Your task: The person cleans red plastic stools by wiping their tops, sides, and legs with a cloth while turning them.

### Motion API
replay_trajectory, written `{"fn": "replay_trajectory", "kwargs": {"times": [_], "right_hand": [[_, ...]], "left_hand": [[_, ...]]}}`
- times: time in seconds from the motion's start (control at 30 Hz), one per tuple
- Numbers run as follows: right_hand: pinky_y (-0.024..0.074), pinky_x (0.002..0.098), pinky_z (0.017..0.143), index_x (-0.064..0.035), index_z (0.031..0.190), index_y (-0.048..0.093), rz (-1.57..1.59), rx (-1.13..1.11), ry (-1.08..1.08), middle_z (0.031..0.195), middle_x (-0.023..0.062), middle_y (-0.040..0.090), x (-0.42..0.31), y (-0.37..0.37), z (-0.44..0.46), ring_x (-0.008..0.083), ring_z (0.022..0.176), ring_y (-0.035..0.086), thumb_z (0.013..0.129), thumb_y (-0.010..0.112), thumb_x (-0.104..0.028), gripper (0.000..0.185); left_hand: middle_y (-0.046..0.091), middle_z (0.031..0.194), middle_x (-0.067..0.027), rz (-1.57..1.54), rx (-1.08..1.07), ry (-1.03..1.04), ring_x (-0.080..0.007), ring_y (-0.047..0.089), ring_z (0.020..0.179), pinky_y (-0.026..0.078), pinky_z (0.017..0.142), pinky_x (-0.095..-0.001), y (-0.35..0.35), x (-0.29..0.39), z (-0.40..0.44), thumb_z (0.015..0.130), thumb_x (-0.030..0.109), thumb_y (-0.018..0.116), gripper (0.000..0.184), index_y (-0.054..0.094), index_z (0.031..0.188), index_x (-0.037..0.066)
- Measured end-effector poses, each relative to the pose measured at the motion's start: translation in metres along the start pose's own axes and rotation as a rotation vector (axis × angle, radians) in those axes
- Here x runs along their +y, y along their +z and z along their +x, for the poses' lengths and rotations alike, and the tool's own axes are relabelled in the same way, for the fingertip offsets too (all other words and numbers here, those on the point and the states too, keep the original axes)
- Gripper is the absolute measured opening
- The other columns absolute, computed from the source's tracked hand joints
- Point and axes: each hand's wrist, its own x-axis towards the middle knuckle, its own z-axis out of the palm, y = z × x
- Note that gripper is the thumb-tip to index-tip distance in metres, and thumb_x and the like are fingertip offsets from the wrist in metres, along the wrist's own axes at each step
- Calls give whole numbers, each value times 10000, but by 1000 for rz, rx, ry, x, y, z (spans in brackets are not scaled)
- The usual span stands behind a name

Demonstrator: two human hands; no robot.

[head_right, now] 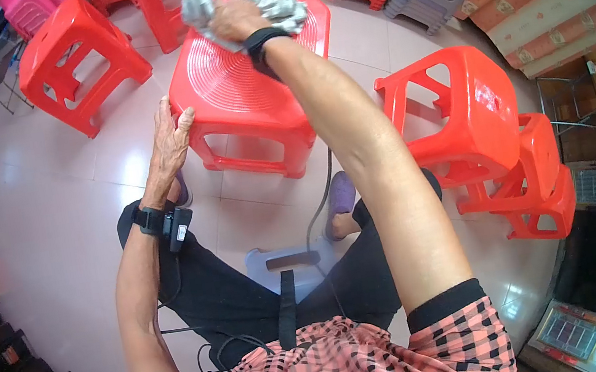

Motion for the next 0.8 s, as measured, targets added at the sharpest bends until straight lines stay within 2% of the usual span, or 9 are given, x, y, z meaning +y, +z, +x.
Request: {"fn": "replay_trajectory", "kwargs": {"times": [0.03, 0.17, 0.27, 0.37, 0.5, 0.63, 0.67, 0.77, 0.8], "right_hand": [[489, 501, 905, -85, 1268, 519, 139, 28, 10, 1217, 255, 512, -28, -19, -26, 437, 1106, 566, 895, 528, -372, 471], [507, 534, 794, -23, 1119, 533, 157, 61, -169, 1080, 276, 545, -63, -26, -77, 448, 937, 614, 881, 566, -338, 397], [510, 514, 669, -22, 1085, 531, 227, 119, -342, 945, 248, 532, -71, -29, -129, 419, 812, 609, 868, 597, -273, 339], [518, 481, 646, -17, 1072, 535, 320, 335, -341, 950, 210, 536, -67, -20, -174, 378, 816, 613, 834, 647, -281, 373], [519, 480, 712, -51, 1090, 563, 231, 150, -148, 993, 183, 547, -41, -39, -220, 362, 867, 620, 810, 679, -318, 404], [512, 457, 789, -78, 1090, 589, 191, 199, 78, 1020, 177, 550, -6, -61, -243, 351, 943, 605, 802, 687, -338, 401], [494, 486, 830, -86, 1134, 593, 200, 239, 91, 1127, 197, 516, 11, -50, -242, 373, 1046, 557, 788, 697, -350, 448], [461, 522, 889, -94, 1195, 578, 194, 278, 260, 1262, 213, 436, 29, -46, -241, 406, 1126, 495, 768, 709, -371, 526], [418, 547, 959, -104, 1292, 516, 339, 286, 308, 1342, 255, 352, 38, -30, -234, 446, 1184, 441, 729, 732, -395, 670]], "left_hand": [[350, 1362, -354, -1, 3, -3, -473, 364, 1280, 329, 1065, -484, 1, -2, 0, 925, 539, 501, 844, 243, 1417, -95], [340, 1373, -359, 3, 1, -23, -471, 364, 1283, 326, 1069, -477, 4, -12, 3, 904, 582, 506, 884, 245, 1419, -88], [346, 1367, -367, -73, -75, -22, -469, 360, 1287, 321, 1072, -475, 5, -26, 14, 888, 610, 513, 899, 259, 1421, -68], [382, 1346, -354, -53, -113, -13, -461, 369, 1278, 320, 1067, -479, -1, -26, 15, 889, 606, 515, 866, 290, 1413, -46], [431, 1322, -316, -56, -124, -3, -439, 388, 1263, 318, 1061, -476, -7, -9, 12, 905, 567, 510, 786, 339, 1383, -33], [457, 1306, -284, -87, -102, -35, -403, 421, 1237, 320, 1057, -455, -11, 12, 4, 917, 483, 538, 683, 387, 1337, -34], [462, 1305, -278, -106, -101, -17, -391, 429, 1233, 321, 1058, -446, -11, 12, 4, 923, 465, 537, 664, 390, 1334, -35], [470, 1306, -262, -190, -127, 6, -356, 448, 1225, 322, 1060, -418, -11, 11, 6, 940, 420, 531, 616, 394, 1330, -38], [470, 1310, -258, -238, -157, -8, -345, 450, 1227, 322, 1060, -408, -12, 15, 4, 947, 410, 525, 605, 393, 1332, -38]]}}
